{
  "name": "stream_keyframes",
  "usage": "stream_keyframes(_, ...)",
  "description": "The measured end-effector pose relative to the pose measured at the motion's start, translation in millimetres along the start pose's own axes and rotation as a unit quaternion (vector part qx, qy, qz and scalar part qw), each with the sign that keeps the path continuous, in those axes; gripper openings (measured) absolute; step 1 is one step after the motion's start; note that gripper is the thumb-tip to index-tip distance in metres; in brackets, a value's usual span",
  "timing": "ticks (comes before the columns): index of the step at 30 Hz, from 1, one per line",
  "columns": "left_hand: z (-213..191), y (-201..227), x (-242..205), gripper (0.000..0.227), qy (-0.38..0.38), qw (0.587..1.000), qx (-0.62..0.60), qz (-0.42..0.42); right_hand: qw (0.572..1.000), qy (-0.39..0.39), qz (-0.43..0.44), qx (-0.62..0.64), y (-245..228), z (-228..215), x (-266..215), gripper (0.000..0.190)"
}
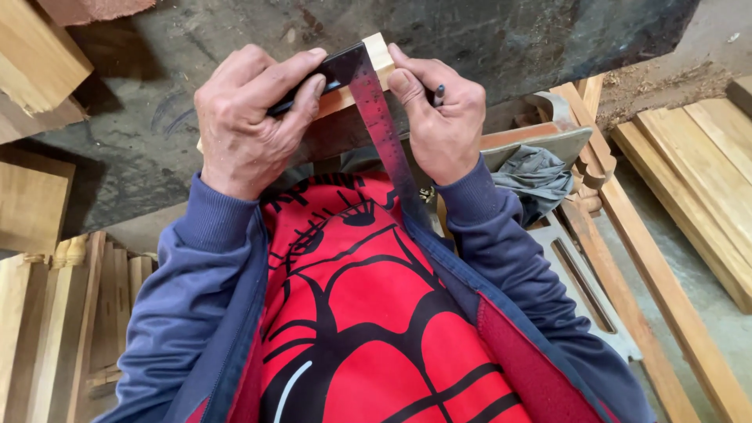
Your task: Marking lines on wooden blocks using a try square and a pen for measurement
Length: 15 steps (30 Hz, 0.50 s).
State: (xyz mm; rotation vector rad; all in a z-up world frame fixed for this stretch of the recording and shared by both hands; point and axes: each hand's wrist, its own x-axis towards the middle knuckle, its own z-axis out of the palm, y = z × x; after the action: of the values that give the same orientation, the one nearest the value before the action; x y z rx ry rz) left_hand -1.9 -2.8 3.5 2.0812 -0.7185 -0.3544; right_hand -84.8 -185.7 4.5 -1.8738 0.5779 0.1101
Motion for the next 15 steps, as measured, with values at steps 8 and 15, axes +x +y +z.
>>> stream_keyframes(8, -1.5, 0.9, 1.3, 0.012, -0.003, 1.0, -0.001, -0.005, 0.999, 0.006, 0.033, 0.026, 0.0, 2.1, 0.8, 0.019)
stream_keyframes(15, -39.3, 62.5, 7.4, 0.02, 0.125, 0.986, -0.092, -0.063, 0.948, 0.255, -0.104, -0.16, -54.9, -45.7, -39.0, 0.008)
